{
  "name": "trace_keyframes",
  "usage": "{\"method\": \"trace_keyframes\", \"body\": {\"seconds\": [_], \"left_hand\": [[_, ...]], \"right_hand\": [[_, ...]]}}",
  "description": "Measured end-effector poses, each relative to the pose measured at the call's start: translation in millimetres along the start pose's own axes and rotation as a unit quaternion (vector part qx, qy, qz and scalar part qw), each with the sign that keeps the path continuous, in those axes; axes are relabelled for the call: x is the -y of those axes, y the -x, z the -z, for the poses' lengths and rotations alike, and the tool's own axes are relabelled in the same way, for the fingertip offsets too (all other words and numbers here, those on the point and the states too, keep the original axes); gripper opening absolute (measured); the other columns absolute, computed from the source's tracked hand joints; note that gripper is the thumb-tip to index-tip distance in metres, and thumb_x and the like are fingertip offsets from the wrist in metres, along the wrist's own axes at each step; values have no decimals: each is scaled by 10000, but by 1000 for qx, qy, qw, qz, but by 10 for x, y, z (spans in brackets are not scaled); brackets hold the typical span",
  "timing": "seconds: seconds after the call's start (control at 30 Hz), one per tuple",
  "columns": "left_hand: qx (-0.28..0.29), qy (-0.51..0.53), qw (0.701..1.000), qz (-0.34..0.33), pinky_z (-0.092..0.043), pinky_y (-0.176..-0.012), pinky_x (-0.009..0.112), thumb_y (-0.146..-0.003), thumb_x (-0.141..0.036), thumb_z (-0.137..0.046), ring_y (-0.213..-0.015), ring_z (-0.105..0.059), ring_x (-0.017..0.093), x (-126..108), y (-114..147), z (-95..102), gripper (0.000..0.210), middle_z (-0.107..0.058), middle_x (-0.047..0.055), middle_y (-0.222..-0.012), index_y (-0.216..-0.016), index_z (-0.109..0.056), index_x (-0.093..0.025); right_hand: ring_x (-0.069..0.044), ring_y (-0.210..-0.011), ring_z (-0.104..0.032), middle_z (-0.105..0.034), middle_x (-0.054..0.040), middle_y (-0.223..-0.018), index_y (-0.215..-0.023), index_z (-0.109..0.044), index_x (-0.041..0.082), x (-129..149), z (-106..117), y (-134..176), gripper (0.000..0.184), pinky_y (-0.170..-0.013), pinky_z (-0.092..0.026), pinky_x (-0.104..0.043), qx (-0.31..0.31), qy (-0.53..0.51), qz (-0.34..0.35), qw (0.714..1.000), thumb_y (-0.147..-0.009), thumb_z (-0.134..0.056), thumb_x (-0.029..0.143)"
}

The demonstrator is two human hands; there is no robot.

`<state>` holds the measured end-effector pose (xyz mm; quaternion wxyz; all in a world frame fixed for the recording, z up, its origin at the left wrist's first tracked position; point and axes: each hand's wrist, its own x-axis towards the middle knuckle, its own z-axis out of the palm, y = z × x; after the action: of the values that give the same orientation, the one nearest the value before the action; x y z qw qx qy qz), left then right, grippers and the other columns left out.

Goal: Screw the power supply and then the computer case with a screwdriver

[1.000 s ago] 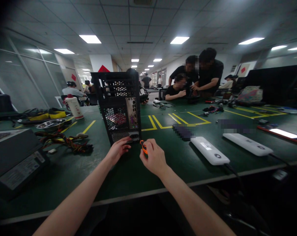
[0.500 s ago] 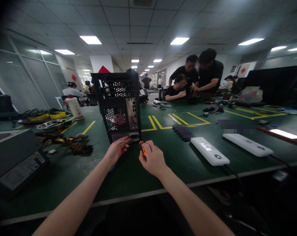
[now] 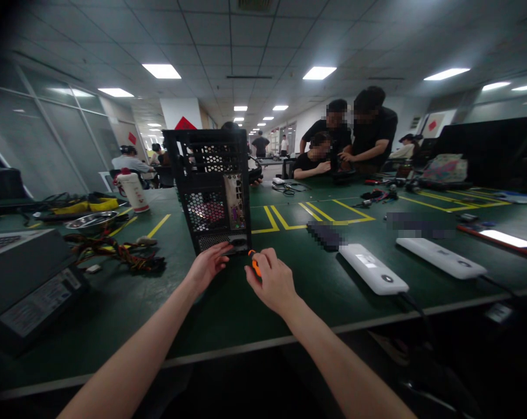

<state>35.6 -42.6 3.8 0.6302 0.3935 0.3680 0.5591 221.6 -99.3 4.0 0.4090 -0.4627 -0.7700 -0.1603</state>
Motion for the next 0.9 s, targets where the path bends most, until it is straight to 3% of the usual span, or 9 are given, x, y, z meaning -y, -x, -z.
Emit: {"method": "trace_keyframes", "body": {"seconds": [0.13, 0.3, 0.47, 0.7, 0.9], "left_hand": [[1, 8, 1000, 9, -430, -489, 179, -741, -208, -499, -597, -565, 72, -1, -8, 14, 319, -527, 144, -1170, -1042, -546, -115], [2, 10, 1000, 12, -427, -488, 178, -744, -214, -492, -599, -567, 71, 1, -20, 20, 324, -531, 136, -1167, -1052, -542, -126], [-2, 5, 1000, 16, -424, -485, 176, -746, -212, -484, -587, -562, 67, -19, -6, -4, 329, -530, 136, -1169, -1057, -534, -119], [10, 8, 1000, 11, -431, -501, 182, -751, -225, -482, -603, -565, 72, -7, -11, 17, 323, -523, 136, -1179, -1053, -537, -127], [2, 4, 1000, 18, -428, -500, 182, -750, -225, -485, -602, -563, 71, -27, 9, -3, 339, -526, 136, -1173, -1070, -528, -123]], "right_hand": [[-157, -755, -516, -473, -92, -954, -958, -426, 152, -6, -28, 6, 196, -606, -447, -263, -12, -32, 13, 999, -786, -434, 245], [-143, -699, -526, -515, -62, -867, -939, -441, 165, -42, -70, 18, 144, -600, -437, -253, -7, -6, 49, 999, -814, -411, 230], [-107, -583, -511, -526, -34, -798, -930, -478, 167, -62, -29, 16, 179, -523, -393, -214, -3, 31, 6, 999, -849, -399, 306], [-134, -692, -529, -505, -70, -912, -916, -442, 151, -25, -30, 19, 156, -558, -420, -227, 6, -1, -2, 1000, -796, -427, 251], [-118, -603, -538, -529, -45, -815, -900, -442, 160, -80, -41, 21, 166, -492, -389, -216, -16, -4, -25, 1000, -853, -376, 305]]}}
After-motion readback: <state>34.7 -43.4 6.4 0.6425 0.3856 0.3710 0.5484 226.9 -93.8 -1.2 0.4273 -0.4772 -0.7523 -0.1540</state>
